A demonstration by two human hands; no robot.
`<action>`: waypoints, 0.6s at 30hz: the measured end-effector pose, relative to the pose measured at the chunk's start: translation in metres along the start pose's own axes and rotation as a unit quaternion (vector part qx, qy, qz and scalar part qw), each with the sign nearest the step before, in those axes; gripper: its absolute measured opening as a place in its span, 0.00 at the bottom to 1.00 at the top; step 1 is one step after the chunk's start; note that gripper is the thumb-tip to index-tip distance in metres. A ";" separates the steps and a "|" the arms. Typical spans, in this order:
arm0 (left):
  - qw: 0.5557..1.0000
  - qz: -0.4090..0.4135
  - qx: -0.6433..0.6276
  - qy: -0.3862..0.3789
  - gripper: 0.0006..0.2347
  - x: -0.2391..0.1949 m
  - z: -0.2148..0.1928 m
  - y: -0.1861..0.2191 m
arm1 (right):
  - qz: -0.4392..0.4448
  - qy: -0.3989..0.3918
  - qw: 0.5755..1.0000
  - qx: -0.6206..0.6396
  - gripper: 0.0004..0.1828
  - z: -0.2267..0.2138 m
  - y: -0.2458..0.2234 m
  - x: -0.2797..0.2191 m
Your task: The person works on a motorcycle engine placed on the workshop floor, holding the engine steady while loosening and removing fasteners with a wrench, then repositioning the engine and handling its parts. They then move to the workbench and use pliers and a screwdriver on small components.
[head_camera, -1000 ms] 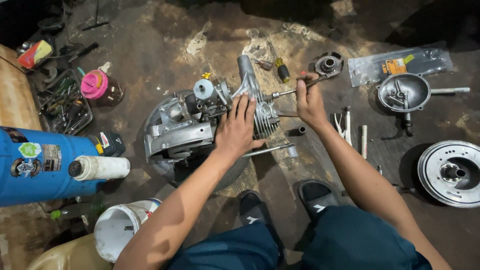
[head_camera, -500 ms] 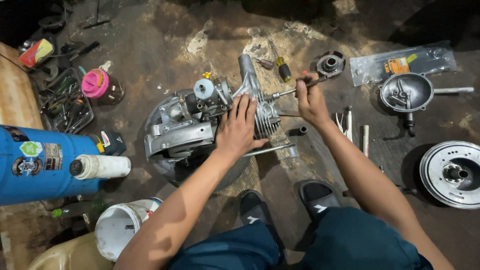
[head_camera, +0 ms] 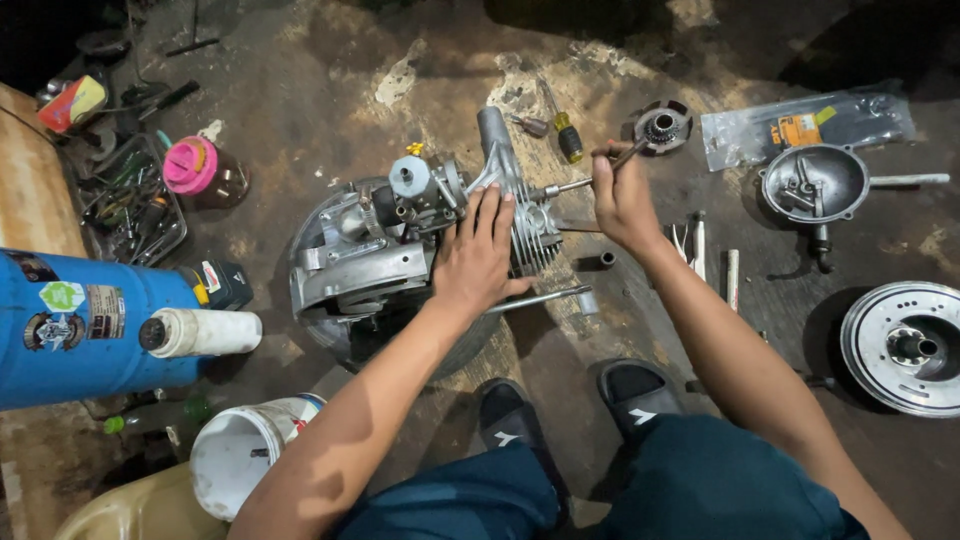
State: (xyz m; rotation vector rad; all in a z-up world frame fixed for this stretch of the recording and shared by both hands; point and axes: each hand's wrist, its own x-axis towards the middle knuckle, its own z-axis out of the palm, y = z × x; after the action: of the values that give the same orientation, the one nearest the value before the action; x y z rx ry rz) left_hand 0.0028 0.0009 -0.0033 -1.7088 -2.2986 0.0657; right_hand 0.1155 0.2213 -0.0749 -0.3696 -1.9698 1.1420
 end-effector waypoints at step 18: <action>0.999 -0.013 -0.013 -0.035 0.54 0.000 -0.003 0.002 | -0.110 0.052 0.904 -0.411 0.29 0.032 0.048 -0.005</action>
State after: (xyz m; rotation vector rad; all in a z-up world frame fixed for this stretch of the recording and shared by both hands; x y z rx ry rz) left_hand 0.0058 0.0012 -0.0011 -1.7149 -2.3808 0.0934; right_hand 0.0874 0.2258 -0.1252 -0.5988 -2.2454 0.0910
